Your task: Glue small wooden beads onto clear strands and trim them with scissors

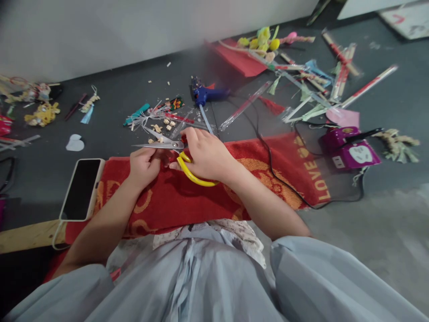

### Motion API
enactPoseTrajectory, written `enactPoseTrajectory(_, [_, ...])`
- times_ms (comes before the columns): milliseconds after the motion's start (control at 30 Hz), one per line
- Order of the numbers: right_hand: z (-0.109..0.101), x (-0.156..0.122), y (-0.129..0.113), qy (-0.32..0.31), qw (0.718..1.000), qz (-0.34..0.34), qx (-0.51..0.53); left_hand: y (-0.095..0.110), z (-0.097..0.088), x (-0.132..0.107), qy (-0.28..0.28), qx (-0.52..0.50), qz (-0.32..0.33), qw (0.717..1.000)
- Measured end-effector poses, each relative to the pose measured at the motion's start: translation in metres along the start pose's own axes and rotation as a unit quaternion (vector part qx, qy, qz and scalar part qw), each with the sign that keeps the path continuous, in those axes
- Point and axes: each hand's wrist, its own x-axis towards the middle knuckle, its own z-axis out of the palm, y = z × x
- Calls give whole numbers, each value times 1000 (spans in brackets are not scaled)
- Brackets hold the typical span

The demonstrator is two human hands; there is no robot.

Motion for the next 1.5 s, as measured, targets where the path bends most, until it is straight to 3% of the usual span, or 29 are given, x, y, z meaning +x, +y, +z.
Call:
enactPoseTrajectory(500, [-1, -1, -1, 2, 1000, -5, -20, 0, 2, -2, -4, 20, -8, 1000])
enactPoseTrajectory(933, [0, 0, -3, -4, 999, -8, -36, -11, 2, -8, 24, 82, 63, 994])
enactPoseTrajectory(1133, [-2, 0, -6, -29, 997, 22, -75, -5, 0, -6, 1, 81, 29, 996])
enactPoseTrajectory(1367, [-7, 0, -13, -59, 989, 65, -118, -1, -3, -1, 29, 72, 24, 997])
enactPoseTrajectory(1500, [-9, 0, -17, -67, 985, 77, -138, 1, -2, -1, 16, 70, 10, 997])
